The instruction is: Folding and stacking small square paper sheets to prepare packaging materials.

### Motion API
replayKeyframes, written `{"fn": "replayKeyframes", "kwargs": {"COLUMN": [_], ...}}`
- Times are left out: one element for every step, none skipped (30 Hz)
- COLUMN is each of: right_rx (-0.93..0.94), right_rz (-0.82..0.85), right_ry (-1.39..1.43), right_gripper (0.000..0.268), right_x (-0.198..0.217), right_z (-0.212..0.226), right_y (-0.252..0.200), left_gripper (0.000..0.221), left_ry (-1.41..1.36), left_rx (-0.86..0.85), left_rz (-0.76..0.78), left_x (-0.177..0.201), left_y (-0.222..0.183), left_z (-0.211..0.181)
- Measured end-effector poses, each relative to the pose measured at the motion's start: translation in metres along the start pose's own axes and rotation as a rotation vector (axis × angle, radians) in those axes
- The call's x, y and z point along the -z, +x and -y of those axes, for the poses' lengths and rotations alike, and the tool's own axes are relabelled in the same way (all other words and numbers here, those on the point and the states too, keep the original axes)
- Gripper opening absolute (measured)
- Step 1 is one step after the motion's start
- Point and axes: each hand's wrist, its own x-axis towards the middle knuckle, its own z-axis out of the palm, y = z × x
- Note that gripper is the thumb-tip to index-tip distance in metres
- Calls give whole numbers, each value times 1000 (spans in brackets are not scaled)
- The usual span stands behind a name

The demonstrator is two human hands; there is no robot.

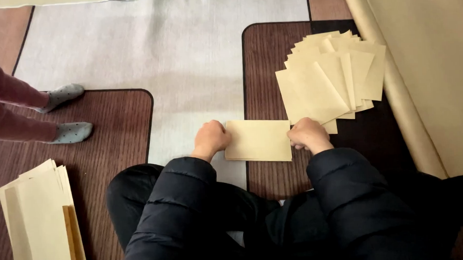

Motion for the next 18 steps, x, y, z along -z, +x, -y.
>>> {"fn": "replayKeyframes", "kwargs": {"right_rx": [0, -5, -10, -10, -6, -1, -4, 19, 39, 33, 58, 83, 82, 109, 139, 142, 98, 55], "right_rz": [-4, -2, -1, -6, -13, -19, -23, -121, -217, -219, -250, -282, -282, -304, -327, -326, -296, -266], "right_ry": [1, 22, 45, 47, 11, -25, -22, -62, -104, -104, -116, -128, -125, -124, -121, -117, -139, -160], "right_gripper": [31, 34, 37, 37, 37, 36, 36, 38, 40, 40, 44, 49, 49, 52, 58, 58, 64, 71], "right_x": [0, 0, 1, 1, 0, 0, 10, 19, 26, 35, 43, 52, 55, 58, 60, 55, 50, 45], "right_z": [0, -1, -2, -4, -6, -8, -4, 0, 2, 1, 1, 1, -7, -14, -19, -23, -29, -35], "right_y": [-1, -2, -3, 0, 3, 6, -3, -11, -20, -22, -23, -24, -20, -17, -12, 0, 12, 24], "left_gripper": [32, 33, 33, 33, 35, 37, 37, 41, 46, 46, 49, 53, 53, 56, 58, 58, 59, 60], "left_ry": [0, -5, -8, -8, -18, -28, -27, 50, 125, 125, 165, 204, 207, 198, 190, 194, 192, 190], "left_rx": [-3, -3, -4, -8, 10, 28, 22, 2, -17, -22, -37, -51, -53, -52, -48, -47, -43, -40], "left_rz": [-2, -1, 0, -3, 1, 4, 4, -29, -59, -56, -89, -123, -122, -128, -136, -138, -130, -121], "left_x": [1, 3, 4, 8, 11, 15, 29, 42, 53, 57, 61, 66, 68, 71, 75, 75, 73, 71], "left_y": [-1, -2, -3, -5, -8, -10, -22, -35, -48, -52, -54, -57, -61, -66, -70, -68, -67, -66], "left_z": [0, 0, -1, -1, -2, -3, -11, -19, -26, -28, -30, -32, -37, -41, -45, -44, -44, -43]}}
